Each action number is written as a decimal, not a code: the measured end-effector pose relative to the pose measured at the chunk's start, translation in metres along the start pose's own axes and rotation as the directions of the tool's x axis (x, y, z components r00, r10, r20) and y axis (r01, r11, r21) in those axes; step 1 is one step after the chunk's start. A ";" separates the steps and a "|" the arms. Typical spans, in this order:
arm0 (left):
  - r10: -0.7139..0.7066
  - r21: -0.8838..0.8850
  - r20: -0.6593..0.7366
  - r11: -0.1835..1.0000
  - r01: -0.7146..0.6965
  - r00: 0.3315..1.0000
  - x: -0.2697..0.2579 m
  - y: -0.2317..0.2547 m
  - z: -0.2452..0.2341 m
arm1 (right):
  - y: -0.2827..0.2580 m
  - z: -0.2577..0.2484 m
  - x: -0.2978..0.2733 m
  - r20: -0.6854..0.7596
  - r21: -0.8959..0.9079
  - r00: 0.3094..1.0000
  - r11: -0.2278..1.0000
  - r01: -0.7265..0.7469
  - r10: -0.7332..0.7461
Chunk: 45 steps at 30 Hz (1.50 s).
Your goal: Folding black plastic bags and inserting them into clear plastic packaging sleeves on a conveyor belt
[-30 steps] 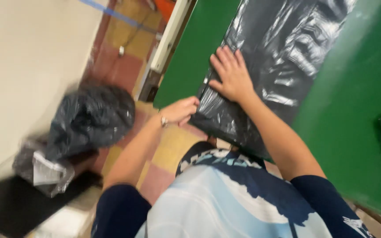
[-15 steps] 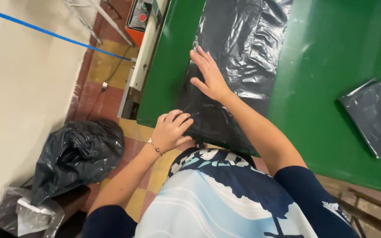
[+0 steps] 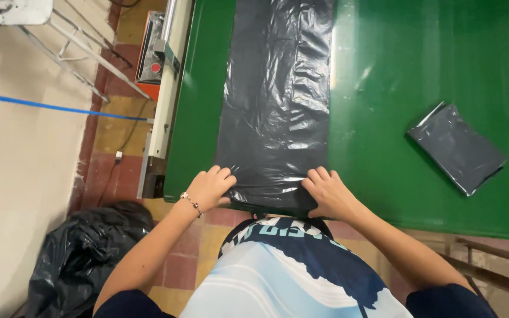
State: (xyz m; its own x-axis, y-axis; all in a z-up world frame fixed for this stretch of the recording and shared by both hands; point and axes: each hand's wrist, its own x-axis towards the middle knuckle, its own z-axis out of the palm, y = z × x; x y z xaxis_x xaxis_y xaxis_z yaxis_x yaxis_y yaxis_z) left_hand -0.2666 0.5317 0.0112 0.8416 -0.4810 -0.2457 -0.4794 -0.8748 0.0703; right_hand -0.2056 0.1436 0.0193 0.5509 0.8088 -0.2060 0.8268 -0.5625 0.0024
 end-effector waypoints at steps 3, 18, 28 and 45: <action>0.041 -0.046 -0.013 0.998 -0.042 0.999 0.012 -0.011 0.012 | 0.001 -0.028 0.004 0.023 0.013 0.999 0.999 0.035 -0.035; 0.159 0.110 -0.385 0.986 -0.125 0.909 0.010 0.011 -0.009 | 0.005 0.001 0.002 -0.473 -0.107 0.869 0.988 0.108 -0.146; 0.134 0.207 -0.548 0.978 -0.021 0.825 0.006 0.006 0.024 | 0.023 0.015 0.000 -0.621 0.098 0.782 0.985 0.140 -0.049; -0.389 -0.904 -0.161 0.426 0.022 0.907 0.172 -0.128 -0.082 | 0.178 -0.073 0.108 -0.337 0.690 0.850 0.721 -0.069 0.404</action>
State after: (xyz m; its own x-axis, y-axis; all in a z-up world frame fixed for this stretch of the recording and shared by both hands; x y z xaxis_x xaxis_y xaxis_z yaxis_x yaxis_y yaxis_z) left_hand -0.0403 0.5566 0.0388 0.9899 -0.1058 -0.0945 0.0391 -0.4366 0.8988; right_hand 0.0094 0.1433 0.0687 0.8407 0.5186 0.1558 0.4795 -0.5795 -0.6590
